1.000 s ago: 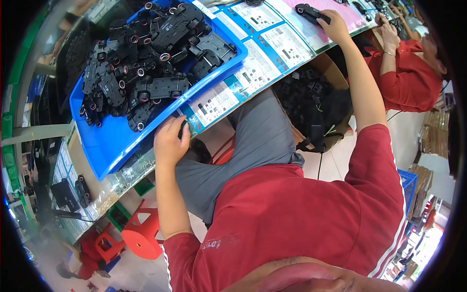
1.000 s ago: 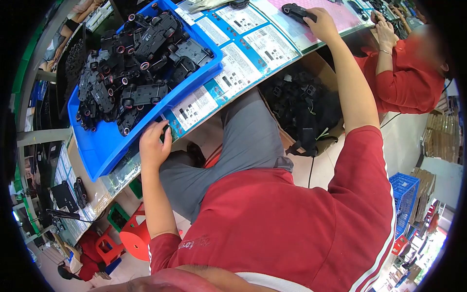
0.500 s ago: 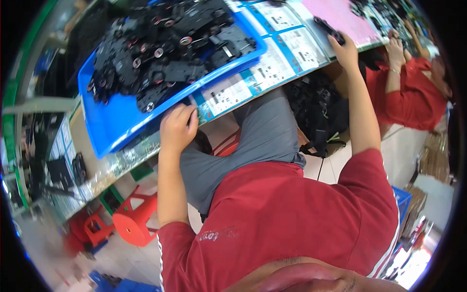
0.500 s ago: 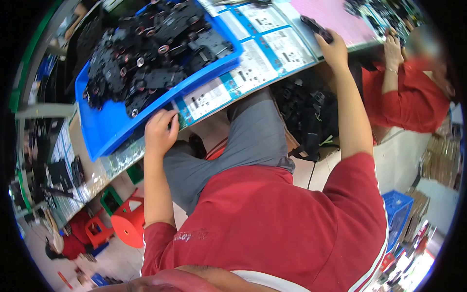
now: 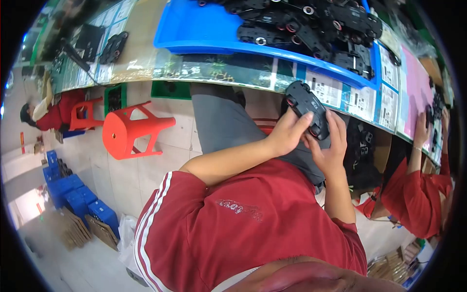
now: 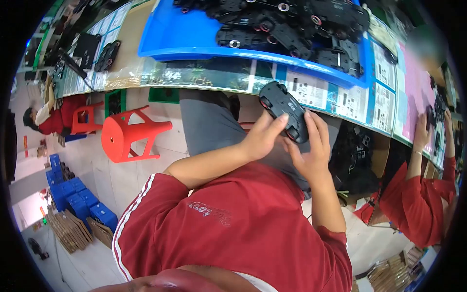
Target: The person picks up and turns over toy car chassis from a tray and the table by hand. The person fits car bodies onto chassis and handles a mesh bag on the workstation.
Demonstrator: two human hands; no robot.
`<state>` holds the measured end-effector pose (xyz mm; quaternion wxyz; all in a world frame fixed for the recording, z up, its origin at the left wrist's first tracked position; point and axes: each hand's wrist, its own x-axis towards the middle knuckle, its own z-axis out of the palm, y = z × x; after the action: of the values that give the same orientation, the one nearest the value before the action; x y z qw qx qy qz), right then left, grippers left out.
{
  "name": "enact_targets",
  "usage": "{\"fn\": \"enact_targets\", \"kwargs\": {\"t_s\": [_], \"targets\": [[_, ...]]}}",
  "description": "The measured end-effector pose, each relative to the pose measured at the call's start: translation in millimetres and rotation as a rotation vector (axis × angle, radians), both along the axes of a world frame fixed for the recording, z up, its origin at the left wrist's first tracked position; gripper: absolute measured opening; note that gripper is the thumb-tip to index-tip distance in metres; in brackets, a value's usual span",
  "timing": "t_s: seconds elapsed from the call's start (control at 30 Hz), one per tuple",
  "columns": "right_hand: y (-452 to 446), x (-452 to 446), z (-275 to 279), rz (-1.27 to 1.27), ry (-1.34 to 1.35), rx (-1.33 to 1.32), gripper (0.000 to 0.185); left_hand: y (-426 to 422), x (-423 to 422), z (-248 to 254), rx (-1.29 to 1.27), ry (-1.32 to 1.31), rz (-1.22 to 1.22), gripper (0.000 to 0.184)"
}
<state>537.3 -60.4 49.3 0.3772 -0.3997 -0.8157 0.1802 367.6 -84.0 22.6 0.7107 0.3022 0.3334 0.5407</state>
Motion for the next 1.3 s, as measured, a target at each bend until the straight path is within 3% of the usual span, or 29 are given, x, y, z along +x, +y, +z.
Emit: {"fn": "enact_targets", "kwargs": {"t_s": [0.07, 0.1, 0.2, 0.23, 0.27, 0.33, 0.47, 0.53, 0.67, 0.8, 1.0, 1.1, 1.13, 1.2, 1.3], "targets": [[13.8, -10.6, 8.6, 0.179, -0.087, -0.061, 0.058, -4.8, -21.2, 3.1, -0.044, 0.044, 0.168, 0.042], [24.2, -9.0, 12.4, 0.258, -0.084, -0.007, 0.034, -8.4, -34.7, 2.4, -0.033, 0.049, 0.27, 0.042], [56.8, -9.6, 7.8, 0.157, 0.08, 0.236, 0.024, -20.2, -102.1, 18.9, -0.08, 0.05, 0.374, 0.04], [71.2, -6.1, -2.6, 0.04, 0.133, 0.267, 0.024, -25.0, -126.4, 23.3, -0.089, 0.115, 0.456, 0.041], [81.7, -2.1, -8.5, -0.167, 0.002, 0.281, 0.028, -28.8, -150.4, 27.2, -0.097, 0.179, 0.538, 0.042], [104.4, 5.1, -28.9, -0.337, -0.051, 0.195, 0.03, -34.9, -198.2, 32.6, -0.012, 0.541, 0.682, 0.05], [110.1, -10.8, -37.1, -0.277, -0.06, 0.326, 0.033, -46.1, -296.7, 40.0, -0.135, 0.892, 0.863, 0.053], [107.0, -15.8, -35.4, -0.358, -0.143, 0.333, 0.033, -42.6, -338.8, 39.1, -0.125, 0.892, 0.903, 0.045], [108.3, -12.9, -36.5, -0.325, -0.104, 0.359, 0.033, -27.6, -411.5, 30.7, -0.303, 0.99, 0.953, 0.047], [107.5, -11.6, -35.5, -0.317, -0.099, 0.367, 0.033, -2.2, -480.2, 5.7, -0.362, 0.802, 1.2, 0.042], [107.4, -13.4, -34.3, -0.322, -0.102, 0.367, 0.034, 23.6, -503.8, -1.5, -0.315, 0.604, 1.315, 0.034], [106.4, -14.3, -32.7, -0.34, -0.137, 0.346, 0.033, 29.4, -479.0, -13.8, -0.315, 0.864, 1.591, 0.048], [106.5, -14.3, -32.0, -0.352, -0.15, 0.345, 0.033, 27.4, -482.5, -22.6, -0.318, 0.858, 1.575, 0.048], [107.5, -14.9, -32.5, -0.34, -0.127, 0.348, 0.033, 34.1, -481.6, -41.9, -0.287, 1.293, 1.788, 0.051], [108.6, -12.3, -34.5, -0.347, -0.14, 0.332, 0.034, 54.9, -405.7, -20.3, -0.058, 1.4, 1.53, 0.048]]}}
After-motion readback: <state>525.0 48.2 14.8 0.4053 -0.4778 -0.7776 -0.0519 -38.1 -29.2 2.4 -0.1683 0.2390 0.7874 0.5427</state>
